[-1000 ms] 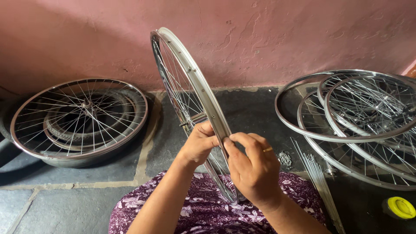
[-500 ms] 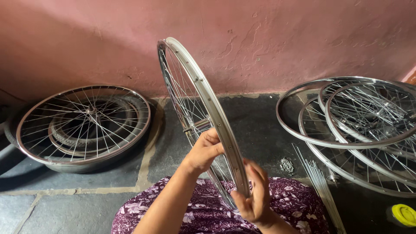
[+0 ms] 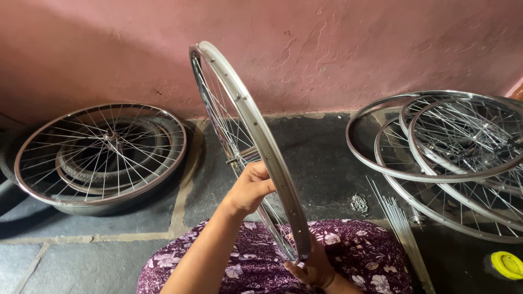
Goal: The person assembles a bicycle wheel by inserting spokes into the hub and rim. They repeatedly thread each spoke through the rim holes and secure it at the hub, rotating the wheel to access different positions.
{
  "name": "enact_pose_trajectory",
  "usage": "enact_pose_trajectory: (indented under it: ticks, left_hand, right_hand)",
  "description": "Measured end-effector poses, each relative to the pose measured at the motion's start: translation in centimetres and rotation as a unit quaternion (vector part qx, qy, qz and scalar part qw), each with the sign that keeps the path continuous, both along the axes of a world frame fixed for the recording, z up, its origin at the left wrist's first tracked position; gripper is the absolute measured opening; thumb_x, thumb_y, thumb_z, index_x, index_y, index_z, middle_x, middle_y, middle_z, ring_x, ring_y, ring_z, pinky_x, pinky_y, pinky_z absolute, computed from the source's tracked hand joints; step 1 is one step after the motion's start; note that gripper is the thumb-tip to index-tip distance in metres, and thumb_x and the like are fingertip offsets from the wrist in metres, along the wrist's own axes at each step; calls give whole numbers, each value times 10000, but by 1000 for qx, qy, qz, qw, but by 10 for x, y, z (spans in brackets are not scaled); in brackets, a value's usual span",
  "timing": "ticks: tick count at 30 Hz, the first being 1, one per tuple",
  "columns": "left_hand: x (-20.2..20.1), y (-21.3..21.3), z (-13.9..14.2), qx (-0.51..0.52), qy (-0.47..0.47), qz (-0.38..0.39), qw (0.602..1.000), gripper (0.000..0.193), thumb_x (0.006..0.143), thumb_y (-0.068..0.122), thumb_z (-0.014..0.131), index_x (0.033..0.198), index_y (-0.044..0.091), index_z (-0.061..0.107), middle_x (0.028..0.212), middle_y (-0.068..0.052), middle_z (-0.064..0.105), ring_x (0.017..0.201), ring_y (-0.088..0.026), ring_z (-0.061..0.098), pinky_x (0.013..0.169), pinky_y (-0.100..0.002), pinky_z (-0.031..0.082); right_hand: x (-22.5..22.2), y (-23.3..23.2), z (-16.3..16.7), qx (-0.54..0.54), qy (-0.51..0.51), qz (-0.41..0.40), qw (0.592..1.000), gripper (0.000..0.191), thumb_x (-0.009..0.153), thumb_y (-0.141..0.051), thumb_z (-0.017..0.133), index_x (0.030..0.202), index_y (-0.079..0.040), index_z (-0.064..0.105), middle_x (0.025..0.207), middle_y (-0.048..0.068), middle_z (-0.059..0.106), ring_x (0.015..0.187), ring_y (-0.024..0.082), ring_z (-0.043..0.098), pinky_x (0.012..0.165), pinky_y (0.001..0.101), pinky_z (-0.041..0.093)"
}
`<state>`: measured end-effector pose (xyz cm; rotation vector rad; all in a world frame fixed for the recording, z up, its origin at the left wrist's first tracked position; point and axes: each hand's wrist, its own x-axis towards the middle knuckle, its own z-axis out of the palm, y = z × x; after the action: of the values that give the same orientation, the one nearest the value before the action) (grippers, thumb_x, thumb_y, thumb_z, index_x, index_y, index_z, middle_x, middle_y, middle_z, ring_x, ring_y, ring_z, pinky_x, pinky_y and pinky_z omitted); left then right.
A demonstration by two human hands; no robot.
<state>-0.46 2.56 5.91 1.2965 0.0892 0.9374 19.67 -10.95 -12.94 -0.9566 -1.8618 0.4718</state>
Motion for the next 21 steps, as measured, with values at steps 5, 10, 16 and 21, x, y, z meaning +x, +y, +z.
enact_pose_trajectory:
  ticks: [5, 10, 16, 21]
  left_hand:
    - [1, -14, 22, 53, 18, 57, 997, 245, 1034, 276, 670, 1098, 43, 717, 1253, 25, 592, 1024, -78, 582, 928, -287, 512]
    - [7, -33, 24, -38, 11, 152, 988, 300, 946, 261, 690, 1204, 108, 712, 1206, 68, 587, 879, -81, 579, 815, -288, 505]
    - [6, -28, 2, -29, -63, 113, 991, 157, 947, 162, 777, 1054, 58, 730, 972, 13, 680, 919, -123, 637, 868, -325, 535]
    - [7, -23, -8, 26, 4, 164, 986, 206, 1024, 253, 730, 1059, 51, 754, 1048, 15, 626, 1051, -107, 567, 978, -341, 466]
  right_hand:
    - [-3, 0, 1, 14, -3, -5, 1000, 633, 907, -536, 645, 1321, -64, 565, 1160, 164, 600, 1046, 277, 661, 849, 438, 588]
    - [-1, 1, -6, -32, 39, 39, 998, 413, 963, -485, 652, 1026, -83, 580, 1042, 124, 694, 766, 217, 702, 696, 397, 603]
    - [-2, 2, -8, -46, 28, 37, 998, 418, 938, -463, 657, 1078, -70, 630, 786, 68, 641, 642, 175, 672, 625, 370, 601]
    - [-2, 2, -1, 3, 24, 40, 999, 410, 985, -453, 636, 1090, -59, 595, 924, 83, 673, 720, 188, 701, 646, 365, 603]
